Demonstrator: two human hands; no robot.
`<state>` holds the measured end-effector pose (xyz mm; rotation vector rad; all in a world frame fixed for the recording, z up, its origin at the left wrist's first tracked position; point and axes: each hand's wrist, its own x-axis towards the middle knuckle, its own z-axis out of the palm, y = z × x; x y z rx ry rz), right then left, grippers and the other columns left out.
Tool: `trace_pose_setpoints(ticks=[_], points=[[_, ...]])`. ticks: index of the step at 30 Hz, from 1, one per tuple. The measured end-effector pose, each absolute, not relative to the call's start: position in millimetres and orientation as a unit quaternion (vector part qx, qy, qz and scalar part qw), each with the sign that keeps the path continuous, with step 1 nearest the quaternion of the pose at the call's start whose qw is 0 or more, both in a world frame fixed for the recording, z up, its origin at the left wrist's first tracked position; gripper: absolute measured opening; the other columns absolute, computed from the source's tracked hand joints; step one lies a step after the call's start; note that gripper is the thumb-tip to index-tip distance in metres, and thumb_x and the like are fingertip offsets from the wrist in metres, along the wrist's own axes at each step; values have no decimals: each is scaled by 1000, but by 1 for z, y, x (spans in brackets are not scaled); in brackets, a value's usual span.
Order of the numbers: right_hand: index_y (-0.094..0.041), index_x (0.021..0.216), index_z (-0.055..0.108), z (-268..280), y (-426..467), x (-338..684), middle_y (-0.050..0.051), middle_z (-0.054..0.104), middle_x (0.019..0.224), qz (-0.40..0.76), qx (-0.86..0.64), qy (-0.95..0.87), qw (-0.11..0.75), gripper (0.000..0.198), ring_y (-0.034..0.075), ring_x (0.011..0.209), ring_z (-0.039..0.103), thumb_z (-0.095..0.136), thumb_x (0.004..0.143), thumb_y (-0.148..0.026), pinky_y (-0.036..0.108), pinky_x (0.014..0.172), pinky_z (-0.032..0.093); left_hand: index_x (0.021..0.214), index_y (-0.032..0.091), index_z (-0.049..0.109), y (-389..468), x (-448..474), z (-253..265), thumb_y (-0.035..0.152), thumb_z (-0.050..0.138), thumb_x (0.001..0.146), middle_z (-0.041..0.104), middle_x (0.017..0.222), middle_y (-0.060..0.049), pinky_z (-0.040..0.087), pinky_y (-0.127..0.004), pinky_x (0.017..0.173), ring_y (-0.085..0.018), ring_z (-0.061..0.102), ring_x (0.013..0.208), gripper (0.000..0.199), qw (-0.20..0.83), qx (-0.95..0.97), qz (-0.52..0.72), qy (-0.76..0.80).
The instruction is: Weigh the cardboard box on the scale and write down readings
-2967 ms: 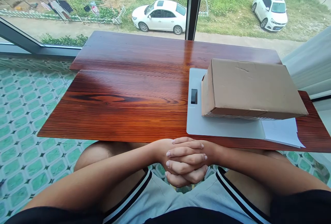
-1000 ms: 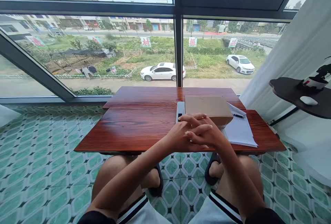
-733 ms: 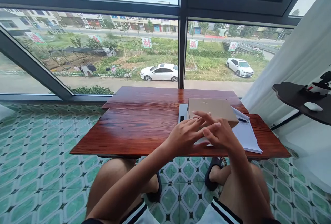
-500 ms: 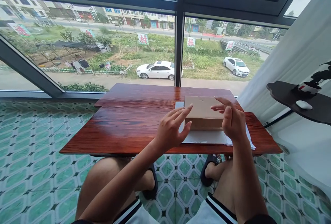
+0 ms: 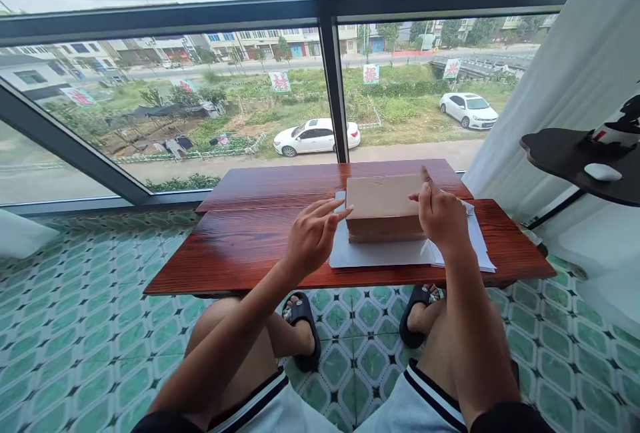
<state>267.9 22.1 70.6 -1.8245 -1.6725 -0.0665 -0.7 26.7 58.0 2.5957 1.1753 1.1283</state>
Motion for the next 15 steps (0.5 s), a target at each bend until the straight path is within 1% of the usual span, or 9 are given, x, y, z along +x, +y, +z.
trace_pose_setpoints(ticks=[1, 3, 4, 5, 6, 8, 10, 12, 15], points=[[-20, 158, 39, 71, 22, 271, 5, 81, 98, -24, -702, -635, 322, 57, 27, 85, 73, 27, 104, -33, 36, 67, 48, 126, 15, 75, 32, 0, 58, 35, 23, 110, 69, 136, -13, 44, -51, 110, -30, 60, 130, 57, 45, 839, 373, 394], [-15, 164, 18, 69, 23, 277, 8, 79, 108, -27, -709, -628, 319, 66, 29, 91, 73, 30, 101, -29, 38, 72, 52, 130, 14, 72, 44, 1, 57, 32, 25, 108, 68, 138, -13, 40, -50, 114, -28, 57, 132, 55, 71, 814, 391, 423], [-13, 165, 13, 68, 24, 281, 11, 77, 116, -32, -712, -626, 316, 70, 30, 98, 72, 32, 99, -27, 40, 77, 54, 132, 14, 70, 49, 2, 56, 31, 27, 107, 67, 139, -12, 38, -50, 116, -27, 56, 133, 53, 88, 800, 401, 438], [-10, 164, 14, 66, 25, 285, 14, 73, 125, -39, -715, -624, 312, 72, 32, 107, 69, 34, 97, -26, 42, 83, 55, 135, 15, 68, 55, 3, 54, 29, 29, 104, 65, 141, -12, 36, -51, 117, -26, 55, 134, 51, 109, 785, 411, 451], [-6, 163, 17, 63, 27, 289, 18, 68, 132, -46, -719, -621, 308, 72, 34, 117, 65, 35, 97, -27, 45, 91, 55, 139, 15, 64, 60, 4, 50, 27, 32, 101, 64, 143, -12, 35, -51, 118, -26, 54, 135, 51, 132, 770, 418, 464], [2, 157, 31, 58, 31, 297, 26, 60, 140, -57, -730, -610, 302, 69, 37, 131, 56, 36, 97, -30, 50, 105, 49, 146, 16, 55, 69, 4, 41, 24, 38, 95, 62, 144, -13, 38, -51, 116, -26, 53, 136, 55, 175, 743, 428, 485], [6, 149, 43, 53, 34, 301, 29, 58, 142, -49, -747, -590, 304, 66, 38, 134, 54, 37, 98, -35, 51, 112, 44, 151, 15, 47, 77, 3, 29, 25, 43, 92, 62, 143, -17, 44, -51, 112, -28, 56, 133, 61, 217, 715, 433, 503], [2, 143, 52, 50, 37, 303, 27, 61, 139, -18, -765, -571, 297, 63, 37, 131, 58, 36, 99, -40, 50, 111, 45, 152, 11, 44, 83, 3, 18, 32, 47, 92, 61, 141, -21, 48, -51, 108, -30, 60, 129, 64, 263, 688, 438, 516], [-7, 141, 58, 49, 38, 302, 23, 69, 129, 30, -785, -561, 263, 62, 39, 119, 65, 34, 100, -47, 50, 102, 49, 150, 10, 45, 84, 7, 6, 45, 51, 93, 56, 145, -24, 50, -50, 106, -33, 58, 132, 67, 320, 665, 441, 511]])
